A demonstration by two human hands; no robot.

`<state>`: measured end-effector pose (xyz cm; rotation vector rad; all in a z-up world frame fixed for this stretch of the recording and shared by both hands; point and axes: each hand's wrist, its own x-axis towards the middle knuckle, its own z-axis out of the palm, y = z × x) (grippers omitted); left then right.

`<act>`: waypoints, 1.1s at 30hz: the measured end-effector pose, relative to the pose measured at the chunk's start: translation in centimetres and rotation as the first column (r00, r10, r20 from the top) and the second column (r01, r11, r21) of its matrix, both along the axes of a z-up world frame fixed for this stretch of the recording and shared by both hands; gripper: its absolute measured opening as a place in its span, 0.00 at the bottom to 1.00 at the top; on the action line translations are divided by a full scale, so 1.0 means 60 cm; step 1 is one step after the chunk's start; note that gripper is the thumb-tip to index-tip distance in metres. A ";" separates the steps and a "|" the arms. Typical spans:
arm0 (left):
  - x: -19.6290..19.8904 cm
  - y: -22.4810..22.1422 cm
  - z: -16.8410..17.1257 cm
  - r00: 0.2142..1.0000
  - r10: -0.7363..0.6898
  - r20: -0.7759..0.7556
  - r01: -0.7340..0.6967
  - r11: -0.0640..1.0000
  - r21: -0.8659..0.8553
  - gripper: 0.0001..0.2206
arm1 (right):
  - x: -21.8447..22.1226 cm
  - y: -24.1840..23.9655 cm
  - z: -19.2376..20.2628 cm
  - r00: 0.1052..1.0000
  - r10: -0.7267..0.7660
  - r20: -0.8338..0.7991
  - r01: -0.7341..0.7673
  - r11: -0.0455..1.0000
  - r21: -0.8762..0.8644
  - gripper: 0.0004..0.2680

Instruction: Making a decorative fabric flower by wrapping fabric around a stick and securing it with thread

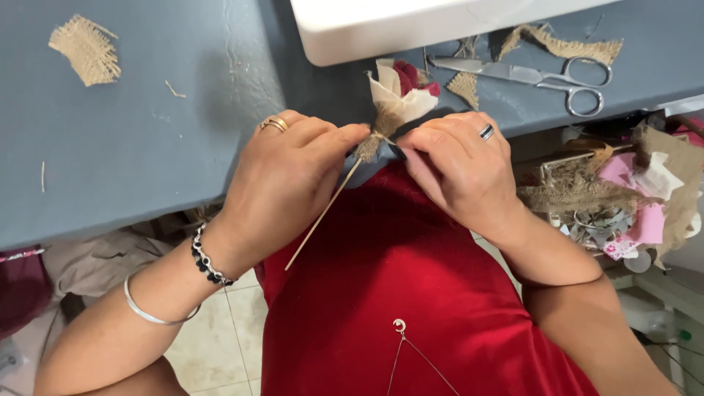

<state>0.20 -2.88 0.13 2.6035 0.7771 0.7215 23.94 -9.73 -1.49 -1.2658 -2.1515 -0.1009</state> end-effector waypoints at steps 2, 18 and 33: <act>0.001 -0.013 -0.001 0.999 0.024 -0.031 -0.023 1.000 0.014 0.12 | -0.001 -0.012 -0.007 0.997 -0.003 -0.078 0.000 0.999 -0.044 0.04; 0.014 -0.044 -0.027 0.985 0.133 0.112 -0.111 0.976 -0.186 0.09 | -0.093 -0.039 -0.123 0.480 -0.209 -0.852 -0.733 0.437 -0.521 0.11; 0.002 -0.222 -0.055 0.869 0.235 0.435 -0.098 0.944 -0.316 0.10 | -0.021 -0.126 -0.044 0.879 0.232 -0.417 -0.334 0.923 -0.191 0.07</act>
